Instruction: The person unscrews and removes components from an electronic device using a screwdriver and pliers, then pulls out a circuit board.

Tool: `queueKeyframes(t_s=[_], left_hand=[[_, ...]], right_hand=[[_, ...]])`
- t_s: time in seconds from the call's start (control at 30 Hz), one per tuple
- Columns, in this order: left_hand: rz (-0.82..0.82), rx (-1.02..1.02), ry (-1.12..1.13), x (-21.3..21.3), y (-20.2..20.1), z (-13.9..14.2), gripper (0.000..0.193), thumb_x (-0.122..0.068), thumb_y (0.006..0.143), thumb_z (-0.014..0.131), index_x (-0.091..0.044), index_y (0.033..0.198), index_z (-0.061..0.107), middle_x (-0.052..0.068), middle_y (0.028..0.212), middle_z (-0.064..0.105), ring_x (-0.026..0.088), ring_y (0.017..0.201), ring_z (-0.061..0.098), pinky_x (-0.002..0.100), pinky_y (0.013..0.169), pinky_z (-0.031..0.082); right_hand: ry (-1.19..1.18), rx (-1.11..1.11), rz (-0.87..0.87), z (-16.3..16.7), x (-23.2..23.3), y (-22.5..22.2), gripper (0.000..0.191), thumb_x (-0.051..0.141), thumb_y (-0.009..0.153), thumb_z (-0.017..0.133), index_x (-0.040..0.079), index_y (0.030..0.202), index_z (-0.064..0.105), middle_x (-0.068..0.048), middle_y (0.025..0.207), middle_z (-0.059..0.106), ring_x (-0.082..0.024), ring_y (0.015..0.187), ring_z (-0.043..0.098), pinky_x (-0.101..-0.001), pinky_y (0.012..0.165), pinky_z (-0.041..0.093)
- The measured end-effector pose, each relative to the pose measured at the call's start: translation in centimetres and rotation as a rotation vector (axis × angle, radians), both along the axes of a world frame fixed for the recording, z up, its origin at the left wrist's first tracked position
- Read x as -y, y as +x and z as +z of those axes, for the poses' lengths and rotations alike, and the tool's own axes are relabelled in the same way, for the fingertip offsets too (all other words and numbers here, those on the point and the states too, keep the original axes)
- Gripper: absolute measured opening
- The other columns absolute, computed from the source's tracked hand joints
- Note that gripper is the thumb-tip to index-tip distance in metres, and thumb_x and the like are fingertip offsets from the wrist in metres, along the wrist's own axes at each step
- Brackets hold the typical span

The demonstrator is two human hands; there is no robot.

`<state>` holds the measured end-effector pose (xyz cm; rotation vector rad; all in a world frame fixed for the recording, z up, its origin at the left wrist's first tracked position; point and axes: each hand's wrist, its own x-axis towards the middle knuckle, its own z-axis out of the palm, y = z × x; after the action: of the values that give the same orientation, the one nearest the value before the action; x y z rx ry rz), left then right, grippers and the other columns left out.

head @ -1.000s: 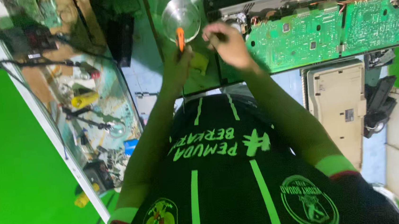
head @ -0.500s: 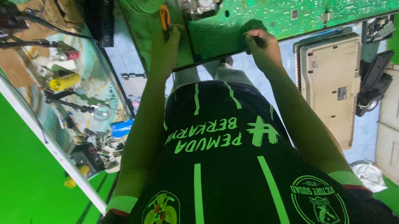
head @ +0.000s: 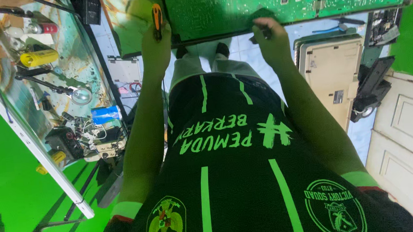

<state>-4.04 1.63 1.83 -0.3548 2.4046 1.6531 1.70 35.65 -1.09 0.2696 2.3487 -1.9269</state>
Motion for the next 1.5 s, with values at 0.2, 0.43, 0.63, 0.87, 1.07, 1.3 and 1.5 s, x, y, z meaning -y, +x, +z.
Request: queueKeyframes(t_s=[0.2,0.43,0.63,0.87,1.07,1.3,1.5], left_hand=[[0.016,-0.024,-0.154,-0.8,0.0,-0.8,0.028,-0.031,0.100,0.067,-0.004,0.102,0.071,0.000,0.074,0.058,0.010,0.069,0.053,0.031,0.063,0.042],[0.086,-0.014,-0.079,-1.0,-1.3,-1.0,0.025,-0.027,0.092,0.078,-0.003,0.092,0.073,-0.004,0.074,0.065,0.009,0.068,0.057,0.030,0.063,0.046],[0.094,0.103,0.081,-0.6,-1.7,-0.1,0.027,-0.031,0.095,0.076,-0.006,0.087,0.069,-0.006,0.066,0.055,0.008,0.060,0.050,0.028,0.056,0.040],[0.019,0.071,0.035,0.5,-2.2,0.4,0.032,-0.036,0.099,0.075,-0.005,0.103,0.072,-0.001,0.076,0.057,0.009,0.071,0.052,0.029,0.065,0.043],[-0.035,-0.040,0.126,0.5,-3.4,1.3,0.037,-0.037,0.100,0.072,-0.007,0.121,0.070,-0.002,0.099,0.075,0.010,0.092,0.069,0.028,0.083,0.053],[-0.159,0.038,0.185,1.9,-5.2,1.5,0.030,-0.034,0.093,0.082,-0.007,0.105,0.075,0.002,0.092,0.072,0.011,0.087,0.064,0.030,0.081,0.051],[-0.293,0.016,0.232,3.3,-6.1,2.1,0.028,-0.033,0.094,0.079,-0.006,0.098,0.076,0.000,0.085,0.072,0.011,0.084,0.065,0.028,0.082,0.049]], right_hand=[[0.386,-0.189,-0.048,0.4,-3.1,0.7,0.024,0.003,0.104,0.074,0.006,0.126,0.066,-0.011,0.112,0.070,-0.019,0.101,0.072,-0.0336,0.081,0.061],[0.822,-0.409,0.229,2.6,-1.1,0.0,0.067,0.029,0.091,0.099,0.012,0.145,0.062,-0.020,0.146,0.049,-0.036,0.135,0.046,-0.0533,0.106,0.044],[0.894,-0.588,0.374,2.6,3.3,-3.2,0.082,0.038,0.085,0.095,0.006,0.149,0.055,-0.028,0.153,0.043,-0.047,0.141,0.040,-0.0639,0.113,0.035],[0.835,-0.719,0.435,2.1,6.6,-5.3,0.058,-0.011,0.096,0.071,0.006,0.150,0.063,-0.020,0.157,0.049,-0.041,0.147,0.045,-0.0605,0.123,0.038],[0.973,-0.726,0.386,3.0,6.7,-5.7,0.062,-0.020,0.093,0.064,0.008,0.148,0.064,-0.016,0.155,0.055,-0.036,0.151,0.046,-0.0578,0.128,0.037],[0.933,-0.675,0.239,3.8,8.4,-4.1,0.044,-0.006,0.092,0.068,0.001,0.135,0.066,-0.020,0.148,0.056,-0.038,0.142,0.050,-0.0548,0.117,0.042],[0.746,-0.240,0.502,3.7,13.0,-0.4,0.014,0.012,0.099,0.066,0.006,0.112,0.067,-0.013,0.109,0.065,-0.031,0.108,0.064,-0.0453,0.093,0.051]])
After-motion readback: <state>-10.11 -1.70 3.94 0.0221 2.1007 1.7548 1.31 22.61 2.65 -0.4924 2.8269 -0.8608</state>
